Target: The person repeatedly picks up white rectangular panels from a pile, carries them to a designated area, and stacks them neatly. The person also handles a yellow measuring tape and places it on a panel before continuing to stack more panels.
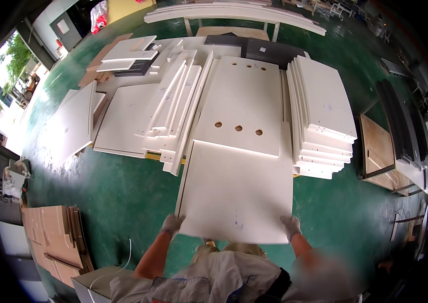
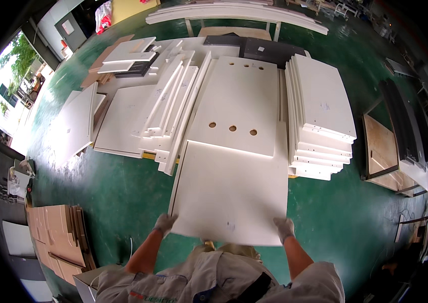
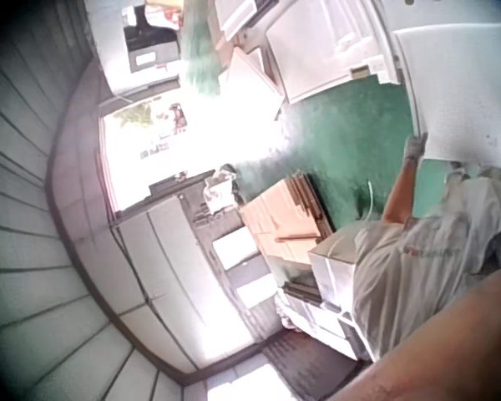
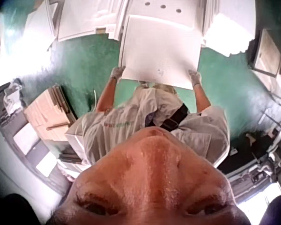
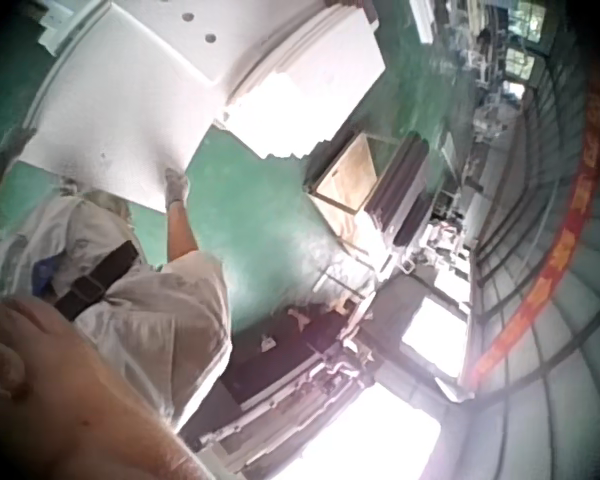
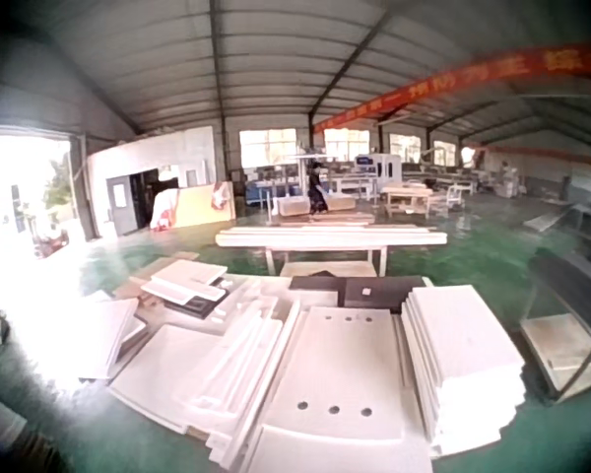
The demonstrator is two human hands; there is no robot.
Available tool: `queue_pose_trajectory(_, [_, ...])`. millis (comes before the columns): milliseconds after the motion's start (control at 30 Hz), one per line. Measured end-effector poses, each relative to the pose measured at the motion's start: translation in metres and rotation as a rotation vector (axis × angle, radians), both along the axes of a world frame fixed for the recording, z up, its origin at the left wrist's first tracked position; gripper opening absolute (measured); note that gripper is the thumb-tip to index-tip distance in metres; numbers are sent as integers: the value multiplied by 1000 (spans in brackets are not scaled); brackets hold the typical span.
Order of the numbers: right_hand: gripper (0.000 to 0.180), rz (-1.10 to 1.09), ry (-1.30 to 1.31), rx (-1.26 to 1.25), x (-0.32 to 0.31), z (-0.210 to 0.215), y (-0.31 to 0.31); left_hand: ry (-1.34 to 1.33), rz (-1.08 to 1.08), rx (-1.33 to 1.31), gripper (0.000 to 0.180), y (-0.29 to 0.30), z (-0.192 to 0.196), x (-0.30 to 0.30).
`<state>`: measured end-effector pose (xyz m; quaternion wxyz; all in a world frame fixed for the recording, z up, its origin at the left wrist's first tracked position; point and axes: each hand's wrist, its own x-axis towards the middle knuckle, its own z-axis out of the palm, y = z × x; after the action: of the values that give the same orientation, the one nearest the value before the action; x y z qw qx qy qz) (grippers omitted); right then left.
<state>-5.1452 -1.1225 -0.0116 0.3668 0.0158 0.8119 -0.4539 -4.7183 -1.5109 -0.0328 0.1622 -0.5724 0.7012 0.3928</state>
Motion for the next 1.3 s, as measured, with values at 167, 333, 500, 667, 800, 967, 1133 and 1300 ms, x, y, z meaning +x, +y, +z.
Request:
queue_pose_trajectory(167, [79,-27,-638,-307,19,17,80,733,751,572,57,88,76,48])
queue_pose_trajectory(333, [54,-146,32,157,100,-5,95,423,690,135,53,145,22,109])
queue_pose_trajectory(500, [55,-237,260,186,204,-32,186,375,643,10,62,223,13,212])
queue_pose_trajectory(667, [51,-237,275,-140,263,-4,139,283,523,-113,64,216,70,269])
queue_pose_trajectory(800, [45,-2,336,63,267,64,50,517,755,-170,63,195,63,324])
queue_pose_trajectory(967, [58,110,497,-127,286,104,-78,720,972,-131,61,135,94,349])
queue_pose_trajectory(1133, [54,305,533,-233,320,115,-242,721,1098,-250,58,47,53,407])
queue_pose_trajectory(1300, [52,501,444,-193,346,103,-415,693,1235,-321,60,-37,105,456])
